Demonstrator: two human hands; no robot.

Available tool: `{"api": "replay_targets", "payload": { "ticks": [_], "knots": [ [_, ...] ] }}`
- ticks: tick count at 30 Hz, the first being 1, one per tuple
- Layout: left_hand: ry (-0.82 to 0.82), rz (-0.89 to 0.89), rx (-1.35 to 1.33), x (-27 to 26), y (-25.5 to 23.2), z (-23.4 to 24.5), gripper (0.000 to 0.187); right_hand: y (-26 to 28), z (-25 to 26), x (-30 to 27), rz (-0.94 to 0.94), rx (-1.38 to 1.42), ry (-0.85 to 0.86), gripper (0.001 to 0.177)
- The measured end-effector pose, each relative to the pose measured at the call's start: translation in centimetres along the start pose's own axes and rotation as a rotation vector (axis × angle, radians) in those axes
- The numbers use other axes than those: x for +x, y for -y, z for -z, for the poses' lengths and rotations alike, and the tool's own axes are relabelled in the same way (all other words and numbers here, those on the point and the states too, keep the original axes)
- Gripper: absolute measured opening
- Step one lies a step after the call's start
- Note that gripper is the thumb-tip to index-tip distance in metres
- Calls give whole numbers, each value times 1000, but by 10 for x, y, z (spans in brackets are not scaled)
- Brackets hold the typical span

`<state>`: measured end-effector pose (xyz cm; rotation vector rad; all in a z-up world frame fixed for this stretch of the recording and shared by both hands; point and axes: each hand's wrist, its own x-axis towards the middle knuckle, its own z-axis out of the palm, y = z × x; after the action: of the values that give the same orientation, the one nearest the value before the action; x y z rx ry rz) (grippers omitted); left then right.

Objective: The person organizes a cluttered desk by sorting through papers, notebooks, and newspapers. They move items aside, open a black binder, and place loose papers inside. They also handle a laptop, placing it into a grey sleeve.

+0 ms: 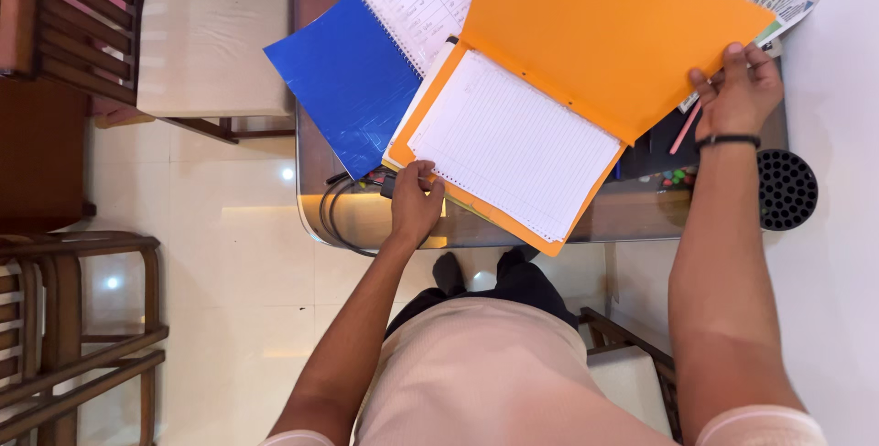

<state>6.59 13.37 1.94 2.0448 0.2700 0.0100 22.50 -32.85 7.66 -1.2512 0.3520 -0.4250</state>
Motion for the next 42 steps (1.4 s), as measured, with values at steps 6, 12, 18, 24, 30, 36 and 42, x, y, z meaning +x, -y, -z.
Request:
{"api": "replay_targets", "payload": {
  "ticks": [6, 12, 18, 24, 30, 36, 42],
  "knots": [
    [-107, -99, 202, 13, -9, -1, 43, -48, 7, 40, 308, -393, -33, 56],
    [-89, -39, 192, 22, -9, -9, 61, -67, -35, -81, 497, -1010, 366, 41],
    [-109, 145, -101, 32, -10, -21, 89, -69, -94, -123, 625, -1326, 666, 56],
    [-117, 404, -287, 31, -30, -33, 96, -62, -103, -87, 271, -1425, 778, 67],
    [-188, 412, -206, 24, -31, -48, 70, -90, -73, -71, 289, -1045, 1057, 41],
    [-280, 399, -542, 16, -21, -56, 49, -80, -56, -60, -518, -481, 1172, 58],
    [-293, 344, -746, 44, -82, -35, 48, -27, -62, -51, -400, -390, 978, 45]
  ]
}}
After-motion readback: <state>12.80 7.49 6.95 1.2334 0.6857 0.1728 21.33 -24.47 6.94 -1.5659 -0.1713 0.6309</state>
